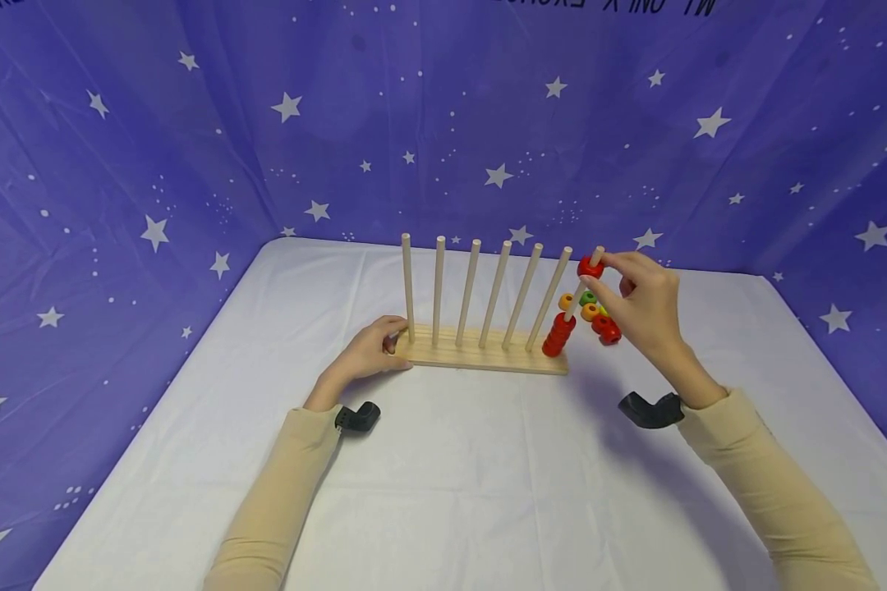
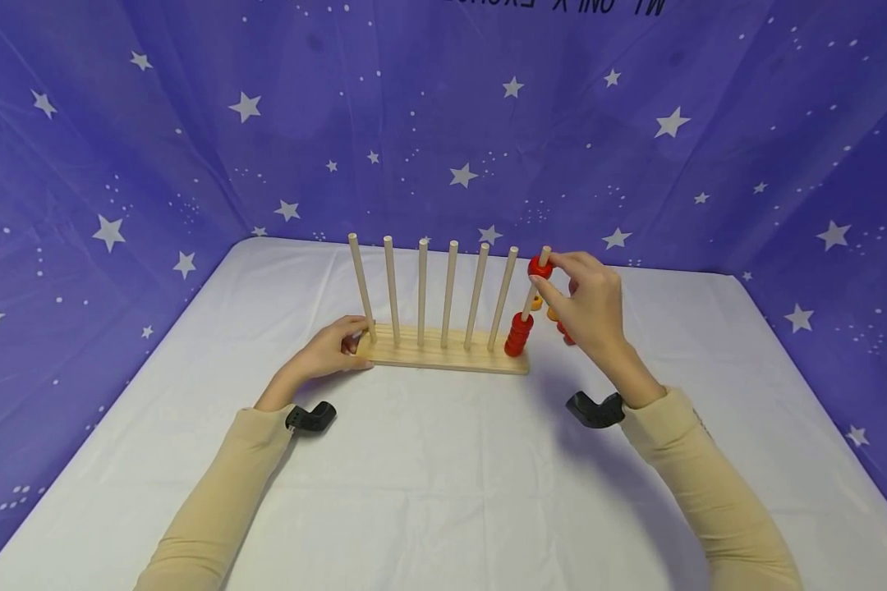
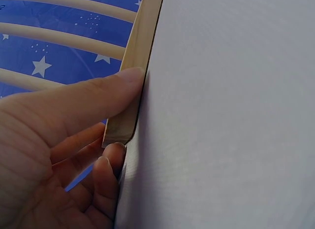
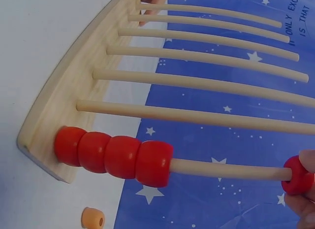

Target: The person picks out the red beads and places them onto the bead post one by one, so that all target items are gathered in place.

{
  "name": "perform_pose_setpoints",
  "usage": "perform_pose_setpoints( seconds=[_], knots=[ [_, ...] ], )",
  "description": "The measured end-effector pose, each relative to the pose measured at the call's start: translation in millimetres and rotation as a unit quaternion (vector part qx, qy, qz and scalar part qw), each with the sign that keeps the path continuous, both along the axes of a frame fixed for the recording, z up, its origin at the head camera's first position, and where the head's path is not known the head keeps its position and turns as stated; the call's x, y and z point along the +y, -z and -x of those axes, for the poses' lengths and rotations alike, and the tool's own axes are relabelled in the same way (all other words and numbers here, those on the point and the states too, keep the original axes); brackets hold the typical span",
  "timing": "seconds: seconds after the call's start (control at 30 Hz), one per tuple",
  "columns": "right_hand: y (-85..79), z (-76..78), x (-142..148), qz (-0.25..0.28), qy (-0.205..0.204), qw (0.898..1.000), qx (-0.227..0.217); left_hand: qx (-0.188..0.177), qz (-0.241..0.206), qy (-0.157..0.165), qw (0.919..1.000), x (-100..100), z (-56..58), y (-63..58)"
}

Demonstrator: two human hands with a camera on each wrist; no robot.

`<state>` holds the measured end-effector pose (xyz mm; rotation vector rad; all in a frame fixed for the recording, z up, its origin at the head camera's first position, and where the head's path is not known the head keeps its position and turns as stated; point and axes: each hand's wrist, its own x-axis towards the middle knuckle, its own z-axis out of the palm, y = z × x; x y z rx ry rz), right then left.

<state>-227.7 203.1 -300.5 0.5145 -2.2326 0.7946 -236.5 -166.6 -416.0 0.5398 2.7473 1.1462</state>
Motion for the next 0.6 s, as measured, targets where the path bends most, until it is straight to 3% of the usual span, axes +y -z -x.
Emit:
perform_pose_setpoints(
  seconds=[0.6],
  knots=[
    [18.4, 2.2, 4, -0.066, -0.022, 0.996, -0.06, 0.004, -0.003, 0.002, 1.0, 0, 0.1, 1.5]
  ],
)
